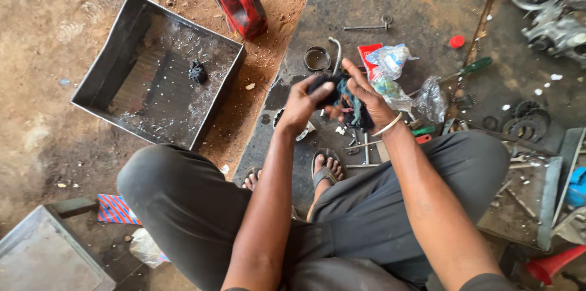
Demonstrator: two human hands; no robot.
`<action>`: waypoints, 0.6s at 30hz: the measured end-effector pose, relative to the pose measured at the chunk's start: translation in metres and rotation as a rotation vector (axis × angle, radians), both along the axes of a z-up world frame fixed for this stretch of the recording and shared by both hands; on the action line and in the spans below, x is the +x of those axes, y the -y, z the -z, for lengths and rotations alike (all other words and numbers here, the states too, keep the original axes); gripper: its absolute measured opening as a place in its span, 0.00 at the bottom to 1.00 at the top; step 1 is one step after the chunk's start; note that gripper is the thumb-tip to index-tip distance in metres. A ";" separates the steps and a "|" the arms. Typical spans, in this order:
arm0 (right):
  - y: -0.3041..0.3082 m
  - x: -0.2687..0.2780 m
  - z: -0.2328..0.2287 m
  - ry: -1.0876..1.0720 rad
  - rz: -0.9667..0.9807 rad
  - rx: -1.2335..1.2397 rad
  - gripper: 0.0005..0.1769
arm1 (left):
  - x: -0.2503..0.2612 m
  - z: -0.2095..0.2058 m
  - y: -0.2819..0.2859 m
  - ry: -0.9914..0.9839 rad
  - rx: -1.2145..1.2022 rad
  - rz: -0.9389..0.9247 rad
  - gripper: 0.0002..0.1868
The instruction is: The person cleans and reassembles internal engine components by hand and using a screwdriver. They wipe parts with a cloth, inspect their placement, and use the screwdriver to adjust or secure them within a housing.
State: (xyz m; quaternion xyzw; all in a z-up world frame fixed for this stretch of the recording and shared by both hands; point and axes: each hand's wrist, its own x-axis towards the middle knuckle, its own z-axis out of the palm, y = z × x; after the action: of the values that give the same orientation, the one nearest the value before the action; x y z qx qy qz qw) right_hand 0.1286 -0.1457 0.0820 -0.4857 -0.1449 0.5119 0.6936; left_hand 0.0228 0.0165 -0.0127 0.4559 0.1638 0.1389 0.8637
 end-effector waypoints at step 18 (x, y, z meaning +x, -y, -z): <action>0.000 -0.012 0.026 0.225 0.065 -0.130 0.28 | 0.010 -0.015 -0.007 0.087 -0.689 -0.443 0.09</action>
State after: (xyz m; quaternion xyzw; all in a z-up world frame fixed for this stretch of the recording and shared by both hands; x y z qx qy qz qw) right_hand 0.1166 -0.1452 0.0557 -0.5885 -0.1725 0.4399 0.6561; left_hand 0.0329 0.0238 0.0023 0.0872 0.2585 0.2777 0.9211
